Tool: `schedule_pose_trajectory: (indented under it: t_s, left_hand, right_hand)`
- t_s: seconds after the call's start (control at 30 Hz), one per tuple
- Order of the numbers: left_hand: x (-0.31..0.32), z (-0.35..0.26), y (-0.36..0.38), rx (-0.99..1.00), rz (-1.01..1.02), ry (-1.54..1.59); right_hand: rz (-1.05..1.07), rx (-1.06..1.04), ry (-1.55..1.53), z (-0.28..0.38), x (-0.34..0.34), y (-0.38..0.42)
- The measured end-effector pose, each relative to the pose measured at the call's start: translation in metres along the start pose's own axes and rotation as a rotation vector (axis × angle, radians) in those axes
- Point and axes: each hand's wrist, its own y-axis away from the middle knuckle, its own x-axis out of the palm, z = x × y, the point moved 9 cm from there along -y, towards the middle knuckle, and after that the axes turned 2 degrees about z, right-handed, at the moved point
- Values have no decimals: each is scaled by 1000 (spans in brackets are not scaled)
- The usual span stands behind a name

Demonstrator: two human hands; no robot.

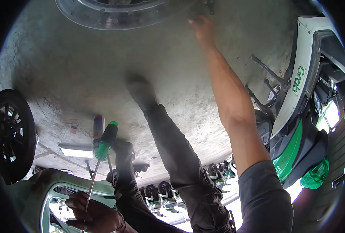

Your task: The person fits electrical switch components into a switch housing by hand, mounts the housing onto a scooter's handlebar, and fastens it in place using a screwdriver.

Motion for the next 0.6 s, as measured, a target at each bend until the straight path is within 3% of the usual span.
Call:
schedule_pose_trajectory:
  t_s: [0.03,0.07,0.13,0.17,0.27,0.3,0.37,0.43,0.5,0.57,0.6]
  left_hand:
    - [-14,-4,4,69,-216,-85]
    - [-16,-3,1,69,-219,-89]
    - [19,10,-7,-56,232,0]
    - [21,13,-7,-49,232,4]
    - [2,34,3,-165,-152,-224]
    - [4,40,5,-251,-53,-230]
    - [7,38,25,-406,-272,-418]
    - [10,32,40,-479,-104,-410]
    - [23,5,60,-531,-112,-428]
    - [31,-26,81,-611,-85,-394]
    - [31,-41,93,-666,-111,-339]
  right_hand:
    - [19,-18,28,1,2,-2]
    - [24,-16,27,1,4,-1]
    - [9,-54,148,6,5,-1]
    - [6,-61,145,8,5,-3]
    - [-10,-157,263,5,13,-5]
    - [33,-103,248,-4,18,-4]
    - [86,-105,88,6,26,22]
    - [126,-179,-99,60,13,82]
    - [468,28,-539,131,-2,174]
    - [770,94,-872,205,-26,270]
    - [903,130,-837,234,-44,316]
